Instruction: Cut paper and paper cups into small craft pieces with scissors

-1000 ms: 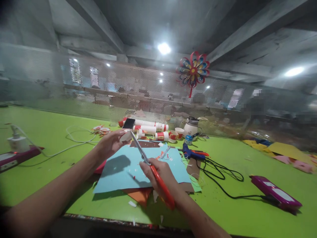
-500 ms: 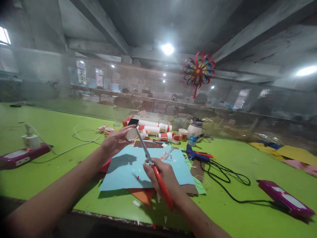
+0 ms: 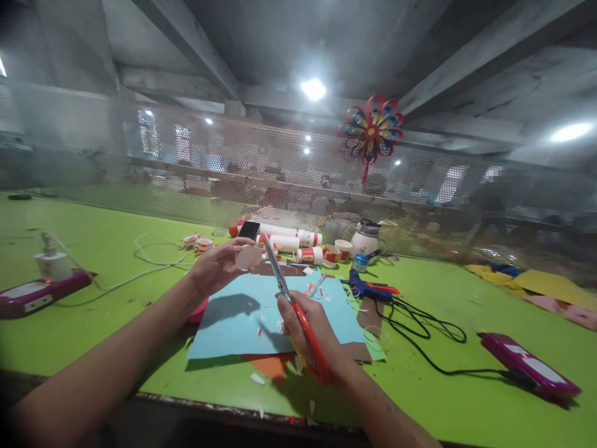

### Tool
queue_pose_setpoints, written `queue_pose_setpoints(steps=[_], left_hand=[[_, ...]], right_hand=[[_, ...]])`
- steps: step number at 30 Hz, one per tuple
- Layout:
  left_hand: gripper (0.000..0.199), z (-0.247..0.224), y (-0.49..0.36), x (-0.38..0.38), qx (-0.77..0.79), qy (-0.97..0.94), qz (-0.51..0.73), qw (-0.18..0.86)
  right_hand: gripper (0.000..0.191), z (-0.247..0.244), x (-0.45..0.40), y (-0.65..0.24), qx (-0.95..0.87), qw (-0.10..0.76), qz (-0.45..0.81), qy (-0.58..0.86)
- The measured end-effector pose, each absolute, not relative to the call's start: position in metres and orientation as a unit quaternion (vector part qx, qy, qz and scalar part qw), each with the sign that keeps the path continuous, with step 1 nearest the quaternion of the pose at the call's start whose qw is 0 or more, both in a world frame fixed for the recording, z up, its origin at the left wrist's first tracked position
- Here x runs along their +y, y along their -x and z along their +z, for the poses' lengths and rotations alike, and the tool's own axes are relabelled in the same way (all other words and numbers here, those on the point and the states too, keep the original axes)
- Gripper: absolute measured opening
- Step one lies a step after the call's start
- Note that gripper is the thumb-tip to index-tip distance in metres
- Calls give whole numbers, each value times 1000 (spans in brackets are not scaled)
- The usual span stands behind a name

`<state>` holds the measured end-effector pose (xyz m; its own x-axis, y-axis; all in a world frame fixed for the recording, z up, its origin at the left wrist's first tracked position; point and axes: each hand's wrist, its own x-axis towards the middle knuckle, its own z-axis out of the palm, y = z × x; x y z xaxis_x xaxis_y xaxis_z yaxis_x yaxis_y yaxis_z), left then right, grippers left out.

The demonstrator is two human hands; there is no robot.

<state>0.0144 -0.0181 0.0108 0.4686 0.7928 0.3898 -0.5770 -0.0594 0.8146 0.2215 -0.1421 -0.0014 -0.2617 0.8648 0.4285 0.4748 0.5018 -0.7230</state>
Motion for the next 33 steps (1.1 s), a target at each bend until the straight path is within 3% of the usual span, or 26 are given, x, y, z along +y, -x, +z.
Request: queue_pose_setpoints(steps=[18,33], left_hand=[[34,2,-26,-20,194,-537,439,694],[22,11,-38,-43,151,-512,416,736]], right_hand=[[38,-12,-136,-219,-733,439,249,456],[37,-11,-134,-219,-735,441,251,450]])
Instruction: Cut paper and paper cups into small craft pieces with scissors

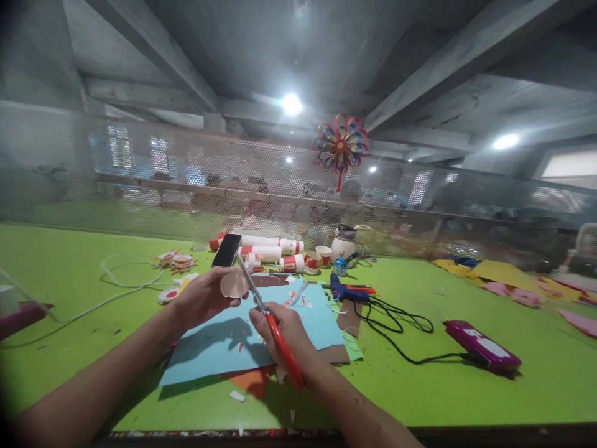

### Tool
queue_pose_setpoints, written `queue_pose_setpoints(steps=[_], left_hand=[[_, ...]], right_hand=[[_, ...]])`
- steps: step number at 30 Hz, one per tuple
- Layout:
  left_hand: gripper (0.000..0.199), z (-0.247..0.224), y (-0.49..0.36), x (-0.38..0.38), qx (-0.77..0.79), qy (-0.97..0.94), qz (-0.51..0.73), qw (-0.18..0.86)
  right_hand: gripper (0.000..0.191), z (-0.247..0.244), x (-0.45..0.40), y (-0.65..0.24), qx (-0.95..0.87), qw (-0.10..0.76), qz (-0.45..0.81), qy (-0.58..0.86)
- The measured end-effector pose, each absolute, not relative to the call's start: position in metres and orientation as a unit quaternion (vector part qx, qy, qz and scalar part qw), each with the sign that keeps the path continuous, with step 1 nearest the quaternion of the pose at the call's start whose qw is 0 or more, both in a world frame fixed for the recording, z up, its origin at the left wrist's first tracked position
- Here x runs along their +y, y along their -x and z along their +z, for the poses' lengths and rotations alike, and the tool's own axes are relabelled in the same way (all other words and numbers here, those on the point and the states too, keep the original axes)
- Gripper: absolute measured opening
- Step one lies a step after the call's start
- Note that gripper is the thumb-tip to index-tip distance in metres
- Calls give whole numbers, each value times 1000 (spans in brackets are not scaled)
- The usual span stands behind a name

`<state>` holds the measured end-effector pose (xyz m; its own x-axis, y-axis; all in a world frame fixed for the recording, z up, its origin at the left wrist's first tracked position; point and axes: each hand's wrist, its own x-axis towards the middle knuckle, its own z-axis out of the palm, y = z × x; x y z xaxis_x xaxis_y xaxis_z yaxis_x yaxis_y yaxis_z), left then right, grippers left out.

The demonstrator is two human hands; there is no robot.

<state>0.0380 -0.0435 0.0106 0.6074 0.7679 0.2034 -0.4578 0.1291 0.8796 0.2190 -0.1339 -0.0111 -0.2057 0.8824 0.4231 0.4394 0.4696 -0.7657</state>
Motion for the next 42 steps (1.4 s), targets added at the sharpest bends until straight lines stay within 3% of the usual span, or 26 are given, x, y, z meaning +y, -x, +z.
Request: queue_pose_setpoints(steps=[11,19,26,35,42], left_hand=[[31,8,-38,-43,101,-489,427,754],[29,-6,-41,-33,159,-442,424,775],[33,2,-37,-36,115,-416,427,795],[31,23,-29,-49,91,-442,472,758],[36,28,-25,-55,111,-458,515,716]], right_hand=[[36,-8,-134,-222,-710,478,270,442],[38,-10,-133,-223,-680,483,344,431],[36,-9,-137,-223,-631,487,435,419],[41,-19,-136,-230,-601,515,495,359],[46,-15,-146,-231,-610,483,517,358]])
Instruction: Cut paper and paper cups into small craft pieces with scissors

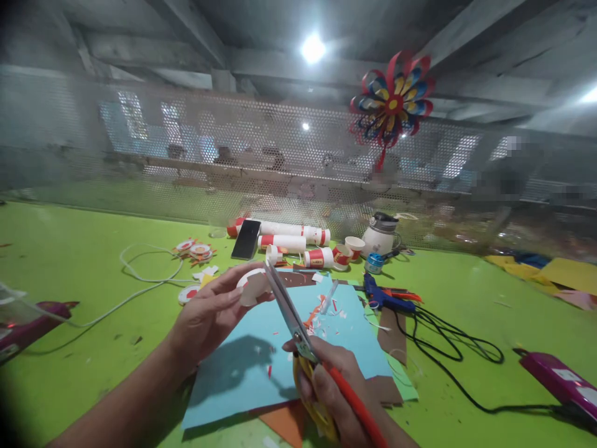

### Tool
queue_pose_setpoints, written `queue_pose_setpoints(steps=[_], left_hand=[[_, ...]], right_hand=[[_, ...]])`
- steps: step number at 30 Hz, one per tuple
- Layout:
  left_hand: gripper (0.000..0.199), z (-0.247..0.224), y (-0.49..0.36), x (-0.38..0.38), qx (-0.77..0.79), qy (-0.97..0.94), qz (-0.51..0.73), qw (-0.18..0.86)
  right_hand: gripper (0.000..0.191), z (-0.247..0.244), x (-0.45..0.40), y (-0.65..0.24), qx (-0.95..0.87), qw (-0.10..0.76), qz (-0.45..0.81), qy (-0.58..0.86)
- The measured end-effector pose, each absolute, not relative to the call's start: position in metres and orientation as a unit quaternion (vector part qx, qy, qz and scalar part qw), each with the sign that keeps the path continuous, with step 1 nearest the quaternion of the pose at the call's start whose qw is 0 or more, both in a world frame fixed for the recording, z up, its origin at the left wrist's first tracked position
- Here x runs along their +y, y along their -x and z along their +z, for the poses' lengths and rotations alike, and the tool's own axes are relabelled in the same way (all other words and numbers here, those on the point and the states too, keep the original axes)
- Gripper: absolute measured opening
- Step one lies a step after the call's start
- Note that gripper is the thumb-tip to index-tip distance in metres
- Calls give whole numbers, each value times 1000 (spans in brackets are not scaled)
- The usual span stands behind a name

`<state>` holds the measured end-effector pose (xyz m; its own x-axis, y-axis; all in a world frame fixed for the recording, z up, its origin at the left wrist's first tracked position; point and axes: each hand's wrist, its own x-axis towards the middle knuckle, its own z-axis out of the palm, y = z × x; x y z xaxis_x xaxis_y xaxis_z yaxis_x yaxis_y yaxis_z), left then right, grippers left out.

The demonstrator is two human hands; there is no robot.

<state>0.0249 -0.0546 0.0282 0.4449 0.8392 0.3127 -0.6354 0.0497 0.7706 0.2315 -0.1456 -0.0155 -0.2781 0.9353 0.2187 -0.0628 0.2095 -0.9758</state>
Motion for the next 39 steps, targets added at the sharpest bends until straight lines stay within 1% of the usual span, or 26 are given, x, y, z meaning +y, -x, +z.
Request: queue_pose_setpoints(steps=[2,5,8,13,17,19,21,24,29,32,39], left_hand=[[41,29,-24,-55,129,-461,521,706],[48,30,-23,-54,153,-471,527,691],[44,30,-24,-54,161,-476,548,669],[41,28,-27,-51,183,-493,581,621],[51,26,-29,-47,217,-537,582,571],[53,24,-29,-46,225,-558,581,549],[52,23,-29,-45,237,-577,589,514],[50,22,-29,-44,265,-612,607,433],[49,17,-28,-41,300,-654,614,324],[48,13,-29,-37,313,-679,611,260],[49,4,-30,-36,315,-706,605,188]], right_hand=[[48,-9,-148,-230,-613,493,483,384],[48,-3,-147,-232,-673,484,362,426],[44,-6,-143,-235,-726,462,254,441],[37,-15,-140,-232,-755,463,170,432],[36,-13,-142,-225,-769,462,131,423],[31,-12,-142,-224,-765,452,118,443],[29,-12,-141,-223,-756,442,97,473],[30,-13,-139,-224,-749,421,72,506],[36,-15,-138,-227,-781,352,25,515],[36,-15,-137,-227,-789,331,1,517],[41,-13,-141,-225,-787,312,-55,529]])
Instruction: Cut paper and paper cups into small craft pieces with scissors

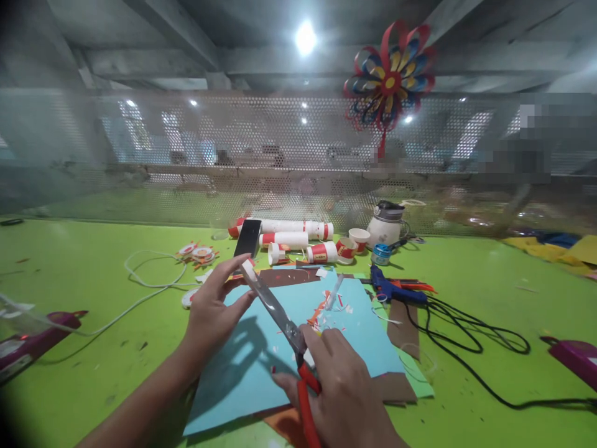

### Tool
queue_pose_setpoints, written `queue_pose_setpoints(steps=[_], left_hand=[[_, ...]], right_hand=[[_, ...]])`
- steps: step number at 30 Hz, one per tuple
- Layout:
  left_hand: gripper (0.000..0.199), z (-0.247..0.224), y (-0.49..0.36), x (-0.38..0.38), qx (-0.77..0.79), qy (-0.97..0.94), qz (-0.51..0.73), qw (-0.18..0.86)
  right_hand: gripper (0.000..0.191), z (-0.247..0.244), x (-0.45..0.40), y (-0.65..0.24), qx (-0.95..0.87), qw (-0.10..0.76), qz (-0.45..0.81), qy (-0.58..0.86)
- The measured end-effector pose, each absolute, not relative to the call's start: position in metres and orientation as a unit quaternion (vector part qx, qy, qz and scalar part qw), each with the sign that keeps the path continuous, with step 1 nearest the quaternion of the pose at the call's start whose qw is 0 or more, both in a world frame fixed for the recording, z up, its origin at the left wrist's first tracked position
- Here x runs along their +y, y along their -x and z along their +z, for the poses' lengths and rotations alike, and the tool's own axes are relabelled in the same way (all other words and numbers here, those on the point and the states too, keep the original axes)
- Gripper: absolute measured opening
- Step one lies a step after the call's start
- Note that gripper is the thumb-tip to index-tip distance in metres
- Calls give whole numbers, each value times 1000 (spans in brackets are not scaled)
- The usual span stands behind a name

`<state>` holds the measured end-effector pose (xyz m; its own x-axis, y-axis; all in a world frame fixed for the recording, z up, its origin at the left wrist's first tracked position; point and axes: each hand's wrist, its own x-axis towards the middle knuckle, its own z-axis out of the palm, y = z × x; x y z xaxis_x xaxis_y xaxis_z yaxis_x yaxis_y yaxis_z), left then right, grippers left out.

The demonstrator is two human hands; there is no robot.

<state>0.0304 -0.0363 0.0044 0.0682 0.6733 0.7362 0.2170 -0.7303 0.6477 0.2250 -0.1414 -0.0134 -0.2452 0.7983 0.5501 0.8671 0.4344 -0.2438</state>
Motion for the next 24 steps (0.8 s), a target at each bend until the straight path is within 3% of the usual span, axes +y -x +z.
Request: queue_pose_setpoints(steps=[18,24], left_hand=[[56,3,-28,-34,319,-736,597,1],[59,2,-25,-32,320,-745,585,10]], right_hand=[[45,0,-146,-229,-784,303,-84,536],[52,7,-144,-230,-779,302,-140,532]])
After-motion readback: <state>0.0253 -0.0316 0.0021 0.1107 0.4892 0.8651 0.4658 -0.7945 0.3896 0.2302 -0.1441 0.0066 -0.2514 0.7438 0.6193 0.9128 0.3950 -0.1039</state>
